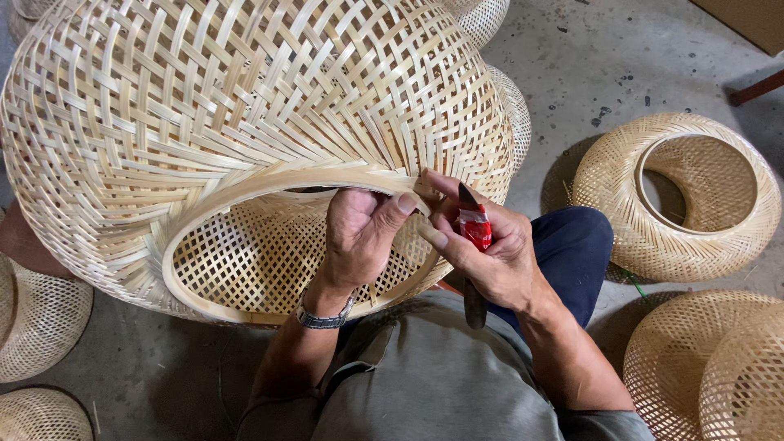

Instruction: The person is weaving a large, round bamboo basket. They use a red-handled tool to tuck and secure the bamboo strips along the rim of the basket. The person rotates the basket to work on different sections of the rim.

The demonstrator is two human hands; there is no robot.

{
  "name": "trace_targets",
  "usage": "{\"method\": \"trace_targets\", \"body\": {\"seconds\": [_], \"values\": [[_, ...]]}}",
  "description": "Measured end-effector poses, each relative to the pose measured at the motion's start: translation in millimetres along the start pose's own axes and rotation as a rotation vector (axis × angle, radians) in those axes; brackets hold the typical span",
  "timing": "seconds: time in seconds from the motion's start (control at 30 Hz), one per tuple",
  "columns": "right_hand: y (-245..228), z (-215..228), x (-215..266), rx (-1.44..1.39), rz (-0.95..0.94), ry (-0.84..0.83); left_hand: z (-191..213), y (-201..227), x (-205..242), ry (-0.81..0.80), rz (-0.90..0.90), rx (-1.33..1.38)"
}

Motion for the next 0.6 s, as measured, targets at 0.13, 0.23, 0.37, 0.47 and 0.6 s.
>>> {"method": "trace_targets", "body": {"seconds": [0.13,0.23,0.37,0.47,0.6], "values": [[-20,-2,-5,0.210,0.093,-0.012,1,-3,0,0.003,0.001,0.020],[-38,-3,-8,0.468,0.222,-0.016,0,-4,0,0.005,-0.008,0.026],[-49,-7,-12,0.720,0.332,0.068,-1,-4,3,-0.006,-0.006,0.072],[-56,-12,-11,0.766,0.458,0.105,0,-2,4,0.008,-0.042,0.005],[-56,-14,-11,0.843,0.481,0.182,2,-8,5,0.016,-0.015,-0.022]]}}
Point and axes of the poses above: each hand's wrist, its own x-axis away from the middle knuckle, its own z-axis out of the back of the hand, y = z × x, the point moved 7 cm from there along -x, towards the middle knuckle, and after that the axes turned 4 degrees about z, right-handed, at the moved point
